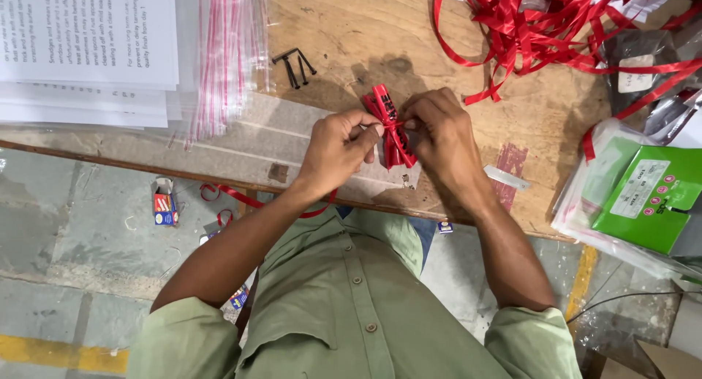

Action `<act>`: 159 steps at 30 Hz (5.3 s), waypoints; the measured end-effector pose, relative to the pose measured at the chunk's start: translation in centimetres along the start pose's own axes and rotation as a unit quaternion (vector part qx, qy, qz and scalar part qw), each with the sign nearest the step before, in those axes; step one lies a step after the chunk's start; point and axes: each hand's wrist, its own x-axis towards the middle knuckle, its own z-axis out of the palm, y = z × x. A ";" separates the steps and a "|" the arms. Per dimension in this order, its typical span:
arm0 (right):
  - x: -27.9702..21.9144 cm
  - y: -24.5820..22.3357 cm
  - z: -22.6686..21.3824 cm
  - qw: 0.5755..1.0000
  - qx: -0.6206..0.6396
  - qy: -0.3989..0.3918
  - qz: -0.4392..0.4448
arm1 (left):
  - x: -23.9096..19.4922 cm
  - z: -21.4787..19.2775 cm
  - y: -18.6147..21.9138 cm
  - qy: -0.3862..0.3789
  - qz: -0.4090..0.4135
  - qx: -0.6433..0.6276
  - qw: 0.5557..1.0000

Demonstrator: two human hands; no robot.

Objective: The person sits at a workbench tying red ribbon into bows, then handles small black plastic clips, gathering and counting them in one hand. They open a red plastic bag, open a small box of blades, and continue handling the clips and ribbons on the bench.

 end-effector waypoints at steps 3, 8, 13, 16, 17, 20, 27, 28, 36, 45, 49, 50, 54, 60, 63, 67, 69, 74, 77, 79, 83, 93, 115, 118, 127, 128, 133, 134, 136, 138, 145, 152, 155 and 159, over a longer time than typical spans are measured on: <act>-0.7 2.2 1.7 0.998 -0.014 0.003 0.061 | -0.5 0.5 0.6 0.038 0.073 0.074 0.994; -0.9 3.0 3.2 0.997 -0.014 0.050 0.055 | -1.0 0.6 1.0 0.077 0.156 0.224 0.959; -1.2 3.3 4.2 0.992 -0.013 0.095 0.087 | -1.1 0.7 1.3 0.097 0.245 0.332 0.906; -1.1 2.3 4.2 0.980 -0.038 0.108 0.161 | -0.8 0.6 1.7 0.099 0.243 0.332 0.906; -1.1 2.0 4.2 0.981 -0.061 0.119 0.143 | -0.6 0.6 2.0 0.077 0.170 0.262 0.947; -0.9 1.6 4.3 0.978 -0.086 0.152 0.117 | -0.1 0.4 2.7 0.026 -0.010 0.056 0.998; -2.1 0.1 6.6 0.975 -0.081 0.201 0.043 | 0.6 1.9 3.1 0.083 -0.207 -0.395 0.891; -2.2 -0.3 6.4 0.975 -0.082 0.202 0.042 | 0.5 2.1 3.2 0.082 -0.206 -0.395 0.892; -4.2 -1.0 4.5 0.990 -0.001 0.115 0.081 | -0.5 1.7 2.7 0.051 0.052 0.001 0.997; -3.7 -2.5 3.1 0.969 -0.222 0.102 -0.034 | -0.1 -0.5 3.1 -0.028 0.092 0.256 0.962; -4.2 -0.3 2.7 0.961 -0.243 0.069 -0.112 | 0.6 -1.4 1.3 -0.079 0.044 0.148 0.985; -4.3 0.2 2.8 0.961 -0.240 0.051 -0.125 | 0.7 -1.5 1.2 -0.100 0.033 0.127 0.986; -3.5 1.2 2.4 0.975 -0.172 0.022 -0.137 | 0.5 -1.1 2.4 -0.120 0.018 0.150 0.981; -2.2 1.1 2.5 0.994 -0.036 0.029 -0.096 | -0.5 -0.3 2.3 -0.004 0.194 0.325 0.926; -2.6 2.3 3.3 0.995 0.082 0.030 -0.052 | -0.9 0.2 2.9 0.048 0.277 0.349 0.894; -3.4 3.0 4.9 0.993 0.112 0.045 0.001 | -1.3 -0.1 2.4 0.063 0.325 0.364 0.870; -3.5 3.1 5.6 0.980 0.174 0.074 0.057 | -1.5 -0.5 1.5 0.055 0.358 0.384 0.850; -2.4 2.2 5.9 0.968 0.204 0.109 0.096 | -1.7 -1.1 2.2 0.032 0.398 0.409 0.820; -2.4 2.7 6.3 0.945 0.280 0.087 0.144 | -1.8 -1.3 2.4 0.036 0.421 0.416 0.806; -2.4 3.1 6.7 0.924 0.329 0.065 0.182 | -1.8 -1.4 2.5 0.038 0.432 0.418 0.799; -2.5 3.6 6.6 0.885 0.407 0.015 0.227 | -2.0 -1.1 2.9 0.034 0.460 0.421 0.781; -3.4 3.9 4.8 0.814 0.542 0.017 0.209 | -1.9 -0.4 2.4 0.082 0.408 0.372 0.830; -2.7 5.4 4.3 0.830 0.510 -0.090 0.206 | -1.5 -0.6 2.2 0.054 0.442 0.374 0.813; -3.0 5.9 4.8 0.795 0.552 -0.100 0.232 | -1.6 -0.6 2.6 0.047 0.462 0.391 0.794; -3.4 -2.3 2.3 0.972 0.197 0.071 0.106 | -1.1 -0.3 1.2 0.087 0.212 0.258 0.939; -3.7 -2.6 2.4 0.987 0.108 0.078 0.084 | -1.0 -0.5 0.6 0.060 0.129 0.175 0.974; -4.4 -2.8 3.1 0.995 0.019 0.073 0.060 | -0.5 -1.1 0.2 -0.024 -0.067 -0.032 0.997; -4.5 -3.0 3.2 0.995 0.002 0.081 0.056 | -0.5 -1.2 0.1 -0.032 -0.088 -0.061 0.994; -4.6 -3.2 3.4 0.995 -0.016 0.088 0.050 | -0.3 -1.4 0.1 -0.038 -0.108 -0.092 0.989; -4.8 -3.3 3.4 0.994 -0.074 0.078 0.026 | -0.3 -1.4 0.2 -0.048 -0.129 -0.118 0.983; -4.7 -3.3 3.5 0.990 -0.121 0.071 0.006 | -0.2 -1.3 -0.4 -0.052 -0.146 -0.148 0.977; -4.1 -2.1 3.6 0.995 -0.031 0.083 0.052 | -0.2 -1.1 -0.5 -0.063 -0.116 -0.134 0.982; -4.2 -2.0 3.5 0.991 0.047 0.077 0.097 | -0.1 -1.3 -0.6 -0.062 -0.116 -0.132 0.983; -4.7 -3.2 2.7 0.975 0.123 0.085 0.163 | -0.2 -1.4 -0.7 -0.062 -0.128 -0.141 0.980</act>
